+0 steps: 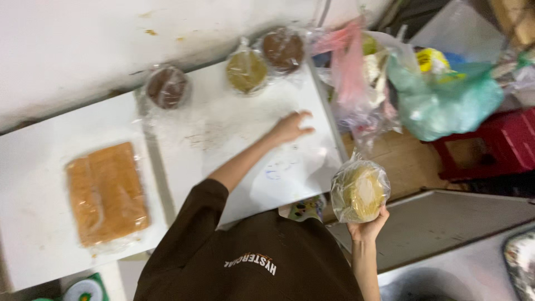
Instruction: The person handles packaged cake layers, places them into a microwave, and adjusts the settings. They then position two white cake boards on a work surface and rotate different cake layers through the microwave heating cycle.
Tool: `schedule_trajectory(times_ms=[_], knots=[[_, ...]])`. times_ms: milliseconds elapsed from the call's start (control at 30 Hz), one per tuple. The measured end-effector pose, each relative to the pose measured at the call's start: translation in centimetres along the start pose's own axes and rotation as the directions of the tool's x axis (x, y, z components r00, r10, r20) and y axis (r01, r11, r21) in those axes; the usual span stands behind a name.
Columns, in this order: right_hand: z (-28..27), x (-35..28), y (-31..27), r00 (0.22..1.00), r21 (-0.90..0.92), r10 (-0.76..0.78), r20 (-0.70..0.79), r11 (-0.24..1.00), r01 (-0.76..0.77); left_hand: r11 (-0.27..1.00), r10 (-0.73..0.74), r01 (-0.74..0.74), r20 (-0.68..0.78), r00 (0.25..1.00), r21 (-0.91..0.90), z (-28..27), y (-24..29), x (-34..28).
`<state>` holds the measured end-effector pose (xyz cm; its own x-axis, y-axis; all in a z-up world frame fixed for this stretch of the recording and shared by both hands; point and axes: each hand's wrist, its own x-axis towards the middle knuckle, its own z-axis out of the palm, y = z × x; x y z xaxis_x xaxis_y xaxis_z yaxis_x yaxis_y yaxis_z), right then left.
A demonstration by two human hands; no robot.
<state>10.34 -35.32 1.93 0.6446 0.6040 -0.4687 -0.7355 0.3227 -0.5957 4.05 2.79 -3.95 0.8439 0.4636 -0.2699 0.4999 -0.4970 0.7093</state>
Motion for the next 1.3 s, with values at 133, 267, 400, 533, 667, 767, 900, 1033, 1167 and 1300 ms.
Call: schedule_trajectory(times_ms=[133, 267, 400, 533, 667, 767, 900, 1033, 1167, 1300], knots=[[-4.5, 1.5, -5.3, 0.998, 0.018, -0.048, -0.030, 0.999, 0.049, 0.991, -0.136, 0.125, -0.283, 0.949, -0.054, 0.5, -0.1, 10.3], [-10.5, 3.2, -9.1, 0.995, 0.015, -0.031, -0.097, 0.999, 0.032, 0.825, -0.558, 0.430, -0.405, 0.724, -0.367, 2.5, 0.8, 16.6], [-13.4, 4.9, -12.8, 0.999, 0.037, 0.041, -0.031, 0.999, -0.040, 0.778, -0.603, 0.489, -0.686, 0.407, -0.394, 4.5, 2.4, 18.3], [-14.7, 7.1, -15.4, 0.993, -0.014, 0.087, 0.074, 0.996, -0.086, 0.844, -0.427, 0.464, -0.861, 0.277, -0.270, 5.2, 2.7, 16.6], [-14.0, 9.4, -16.9, 0.972, -0.135, 0.223, 0.079, 0.968, -0.211, 0.885, -0.433, 0.359, -0.805, 0.406, -0.295, 4.1, 1.8, 11.0], [-12.5, 10.8, -17.2, 0.939, -0.158, 0.319, 0.125, 0.941, -0.298, 0.960, -0.232, 0.256, -0.844, 0.484, -0.117, 5.6, 2.2, 4.3], [-10.5, 13.0, -15.5, 0.902, -0.421, 0.427, -0.061, 0.808, -0.412, 0.943, -0.329, 0.209, -0.654, 0.681, -0.257, 11.6, 8.7, -5.9], [-10.4, 14.9, -12.1, 0.914, -0.518, 0.394, 0.100, 0.805, -0.291, 0.811, -0.547, 0.372, -0.357, 0.758, -0.452, 11.2, 17.2, -13.0], [-9.6, 15.7, -10.8, 0.910, -0.534, 0.395, 0.125, 0.800, -0.274, 0.938, -0.325, 0.330, -0.604, 0.727, -0.107, 8.9, 18.1, -13.8], [-7.2, 16.1, -11.5, 0.883, -0.503, 0.445, 0.152, 0.803, -0.319, 0.820, -0.549, 0.533, -0.020, 0.836, -0.206, 8.3, 12.0, -11.6]])
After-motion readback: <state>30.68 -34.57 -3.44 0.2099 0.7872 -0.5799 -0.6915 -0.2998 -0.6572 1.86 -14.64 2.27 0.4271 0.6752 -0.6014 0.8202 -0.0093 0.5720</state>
